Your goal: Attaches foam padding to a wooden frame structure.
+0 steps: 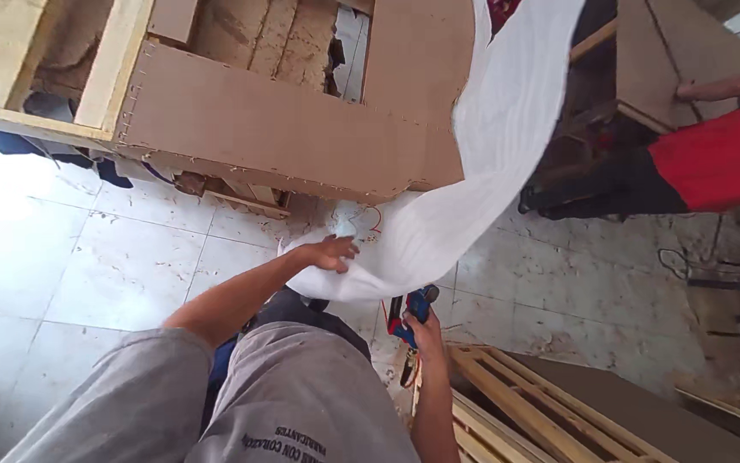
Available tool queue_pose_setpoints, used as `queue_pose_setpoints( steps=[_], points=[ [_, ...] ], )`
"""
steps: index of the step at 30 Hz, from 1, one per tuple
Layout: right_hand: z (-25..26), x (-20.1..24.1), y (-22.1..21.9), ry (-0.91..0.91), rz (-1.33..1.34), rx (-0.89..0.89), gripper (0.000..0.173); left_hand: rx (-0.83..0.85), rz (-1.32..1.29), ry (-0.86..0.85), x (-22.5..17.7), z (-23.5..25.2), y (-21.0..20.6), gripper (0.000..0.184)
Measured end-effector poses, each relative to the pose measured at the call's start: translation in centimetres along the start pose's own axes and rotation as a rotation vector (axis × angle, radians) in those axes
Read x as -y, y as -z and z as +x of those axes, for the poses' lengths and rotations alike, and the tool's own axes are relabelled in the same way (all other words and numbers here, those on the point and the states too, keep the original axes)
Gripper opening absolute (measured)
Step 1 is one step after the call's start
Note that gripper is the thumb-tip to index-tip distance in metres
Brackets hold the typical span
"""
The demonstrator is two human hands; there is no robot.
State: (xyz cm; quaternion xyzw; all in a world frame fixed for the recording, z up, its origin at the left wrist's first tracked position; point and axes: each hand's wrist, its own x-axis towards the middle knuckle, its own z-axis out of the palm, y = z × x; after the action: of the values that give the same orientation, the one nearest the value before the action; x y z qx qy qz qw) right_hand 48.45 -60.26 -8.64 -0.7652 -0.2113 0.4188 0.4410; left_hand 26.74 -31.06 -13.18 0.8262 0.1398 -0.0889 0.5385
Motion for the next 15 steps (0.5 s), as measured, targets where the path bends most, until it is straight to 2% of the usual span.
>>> queue_pose_setpoints(
  steps=[2,4,6,8,10,12,15],
  points=[
    [0.3,-0.5,-0.6,0.034,0.019,0.053,0.049,0.025,0.134,0.047,0.8,-4.0,-2.8,0.039],
    [0.6,-0.8,-1.4,0.054,0.015,0.103,0.049,0.016,0.208,0.120,1.0,-8.6,-4.9,0.031],
    [1.2,-0.4,-2.3,0.068,-0.006,0.146,0.051,-0.075,0.157,0.210,-1.0,-13.1,-4.3,0.027],
    [1.8,0.0,-3.4,0.090,-0.050,0.173,0.053,-0.300,0.112,0.288,-4.8,-17.7,-1.7,0.026],
    [2.3,0.5,-4.6,0.133,-0.108,0.198,0.056,-0.546,0.215,0.352,-9.7,-21.6,2.2,0.026],
    [3.0,1.0,-5.9,0.174,-0.161,0.227,0.057,-0.754,0.469,0.361,-13.9,-24.5,6.3,0.026],
    [3.9,2.6,-8.7,0.211,-0.212,0.274,0.059,-0.907,0.807,0.430,-19.9,-26.8,12.5,0.026]
  ],
)
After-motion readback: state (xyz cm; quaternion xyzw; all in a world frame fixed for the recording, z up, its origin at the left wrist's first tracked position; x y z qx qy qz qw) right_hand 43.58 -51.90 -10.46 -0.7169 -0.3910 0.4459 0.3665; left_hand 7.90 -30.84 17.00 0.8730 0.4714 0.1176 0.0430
